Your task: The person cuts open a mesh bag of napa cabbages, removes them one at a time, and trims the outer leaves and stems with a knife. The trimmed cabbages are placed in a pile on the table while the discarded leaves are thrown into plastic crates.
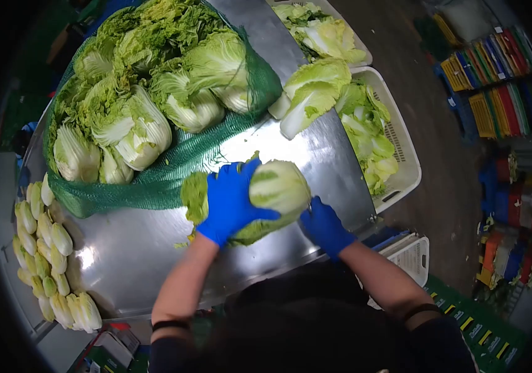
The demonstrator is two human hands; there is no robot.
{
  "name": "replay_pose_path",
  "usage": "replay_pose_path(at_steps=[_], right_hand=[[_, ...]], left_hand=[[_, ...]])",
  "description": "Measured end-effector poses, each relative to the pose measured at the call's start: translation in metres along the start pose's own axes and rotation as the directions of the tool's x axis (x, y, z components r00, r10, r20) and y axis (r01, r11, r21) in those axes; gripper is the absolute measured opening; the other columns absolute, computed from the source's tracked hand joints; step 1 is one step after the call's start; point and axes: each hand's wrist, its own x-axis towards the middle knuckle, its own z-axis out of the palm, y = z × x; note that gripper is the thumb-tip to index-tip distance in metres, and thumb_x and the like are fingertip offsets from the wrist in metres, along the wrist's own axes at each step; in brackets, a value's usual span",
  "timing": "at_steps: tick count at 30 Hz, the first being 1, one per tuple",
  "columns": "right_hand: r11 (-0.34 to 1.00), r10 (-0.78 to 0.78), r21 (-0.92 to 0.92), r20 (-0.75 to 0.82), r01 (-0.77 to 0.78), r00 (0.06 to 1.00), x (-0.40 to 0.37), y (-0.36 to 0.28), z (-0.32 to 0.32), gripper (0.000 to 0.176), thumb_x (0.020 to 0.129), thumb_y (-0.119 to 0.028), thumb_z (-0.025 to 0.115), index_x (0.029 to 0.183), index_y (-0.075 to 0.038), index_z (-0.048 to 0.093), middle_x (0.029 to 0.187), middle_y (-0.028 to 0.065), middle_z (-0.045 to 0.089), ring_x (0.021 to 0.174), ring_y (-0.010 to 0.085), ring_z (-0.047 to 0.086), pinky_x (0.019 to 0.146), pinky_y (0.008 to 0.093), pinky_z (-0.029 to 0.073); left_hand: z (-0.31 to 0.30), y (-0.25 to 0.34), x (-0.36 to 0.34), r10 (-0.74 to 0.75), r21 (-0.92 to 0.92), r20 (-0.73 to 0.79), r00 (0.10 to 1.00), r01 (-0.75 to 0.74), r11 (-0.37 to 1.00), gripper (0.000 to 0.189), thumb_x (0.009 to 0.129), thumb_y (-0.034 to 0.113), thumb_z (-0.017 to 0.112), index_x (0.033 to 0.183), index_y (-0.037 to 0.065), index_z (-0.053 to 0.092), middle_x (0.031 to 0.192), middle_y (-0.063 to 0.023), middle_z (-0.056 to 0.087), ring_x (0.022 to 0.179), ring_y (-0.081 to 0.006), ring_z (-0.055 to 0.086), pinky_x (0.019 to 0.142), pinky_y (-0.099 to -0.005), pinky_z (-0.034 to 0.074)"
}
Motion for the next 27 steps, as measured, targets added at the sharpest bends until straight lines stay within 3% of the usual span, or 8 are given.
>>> replay_pose_path(at_steps=[5, 8, 15, 18, 21, 24, 25, 27], right_hand=[[1.0, -0.001, 0.011, 0.01, 0.001, 1.0, -0.009, -0.002, -0.012, 0.032, 0.088, -0.026, 0.045, 0.099, 0.003, 0.049, 0.087, 0.0282, 0.061, 0.086, 0.0424, 0.06, 0.076, 0.0496, 0.047], [0.997, -0.039, -0.058, 0.07, 0.043, 0.997, -0.01, 0.002, -0.015, 0.032, 0.088, -0.025, 0.044, 0.098, 0.004, 0.051, 0.088, 0.0276, 0.062, 0.086, 0.0425, 0.06, 0.077, 0.0487, 0.047], [0.998, -0.016, -0.059, 0.073, 0.021, 0.997, 0.009, 0.023, 0.004, 0.038, 0.085, -0.023, 0.046, 0.111, 0.004, 0.053, 0.097, 0.0274, 0.061, 0.095, 0.0399, 0.059, 0.082, 0.0454, 0.047], [0.857, -0.214, 0.455, -0.113, 0.242, 0.97, 0.007, 0.049, 0.032, 0.065, 0.081, -0.014, 0.059, 0.139, -0.003, 0.032, 0.098, 0.0171, 0.065, 0.089, 0.0266, 0.063, 0.081, 0.0372, 0.049], [0.714, -0.243, 0.654, -0.102, 0.249, 0.965, 0.01, 0.049, 0.022, 0.071, 0.079, -0.011, 0.064, 0.141, -0.005, 0.03, 0.1, 0.0137, 0.066, 0.087, 0.0207, 0.063, 0.077, 0.0328, 0.05], [0.959, -0.274, 0.04, -0.116, 0.28, 0.955, -0.032, -0.012, -0.059, 0.072, 0.083, -0.014, 0.058, 0.145, -0.015, 0.023, 0.089, 0.0158, 0.064, 0.067, 0.03, 0.063, 0.063, 0.0365, 0.052], [0.957, -0.282, 0.04, -0.115, 0.288, 0.952, -0.041, -0.028, -0.074, 0.072, 0.083, -0.014, 0.058, 0.145, -0.015, 0.023, 0.089, 0.0158, 0.064, 0.067, 0.03, 0.063, 0.063, 0.0365, 0.052], [0.812, -0.578, -0.277, -0.246, 0.515, 0.778, -0.054, -0.048, -0.091, 0.075, 0.08, -0.012, 0.06, 0.145, -0.024, 0.026, 0.072, 0.016, 0.06, 0.053, 0.0277, 0.059, 0.055, 0.0413, 0.05]], left_hand=[[-0.003, 0.01, -0.006, -0.004, 0.074, 0.048, 0.999, 0.0, 0.997, 0.104, 0.045, 0.065, 0.076, 0.13, 0.014, 0.047, 0.111, -0.0142, 0.053, 0.105, -0.0304, 0.048, 0.087, -0.048, 0.033], [0.009, 0.023, -0.029, 0.081, 0.221, -0.153, 0.985, -0.046, 0.974, 0.101, 0.045, 0.065, 0.076, 0.127, 0.013, 0.049, 0.111, -0.0117, 0.053, 0.105, -0.0303, 0.048, 0.09, -0.0468, 0.031], [-0.002, 0.02, -0.03, 0.081, 0.081, -0.083, 0.993, -0.075, 0.994, 0.098, 0.048, 0.061, 0.077, 0.129, 0.013, 0.047, 0.113, -0.0145, 0.052, 0.107, -0.0315, 0.046, 0.089, -0.0493, 0.03], [0.012, 0.032, -0.054, 0.087, 0.169, -0.146, 0.985, -0.061, 0.984, 0.099, 0.049, 0.06, 0.077, 0.13, 0.013, 0.046, 0.12, -0.0154, 0.049, 0.112, -0.0322, 0.044, 0.094, -0.0526, 0.027], [0.019, 0.039, -0.075, 0.081, 0.231, -0.226, 0.971, -0.028, 0.973, 0.099, 0.052, 0.061, 0.077, 0.131, 0.011, 0.045, 0.123, -0.016, 0.047, 0.115, -0.0327, 0.042, 0.098, -0.0524, 0.024], [0.033, 0.031, -0.094, 0.031, -0.076, -0.504, 0.863, -0.079, 0.994, 0.097, 0.058, 0.051, 0.081, 0.133, 0.003, 0.04, 0.126, -0.0178, 0.044, 0.118, -0.0336, 0.04, 0.101, -0.0458, 0.03], [0.033, 0.034, -0.096, 0.029, -0.071, -0.51, 0.86, -0.076, 0.995, 0.097, 0.058, 0.051, 0.081, 0.133, 0.003, 0.04, 0.126, -0.0178, 0.044, 0.118, -0.0336, 0.04, 0.101, -0.0458, 0.03], [0.037, 0.046, -0.098, -0.21, -0.503, -0.596, 0.775, -0.156, 0.85, 0.094, 0.064, 0.039, 0.082, 0.136, 0.001, 0.034, 0.132, -0.0188, 0.04, 0.123, -0.0342, 0.038, 0.104, -0.043, 0.031]])
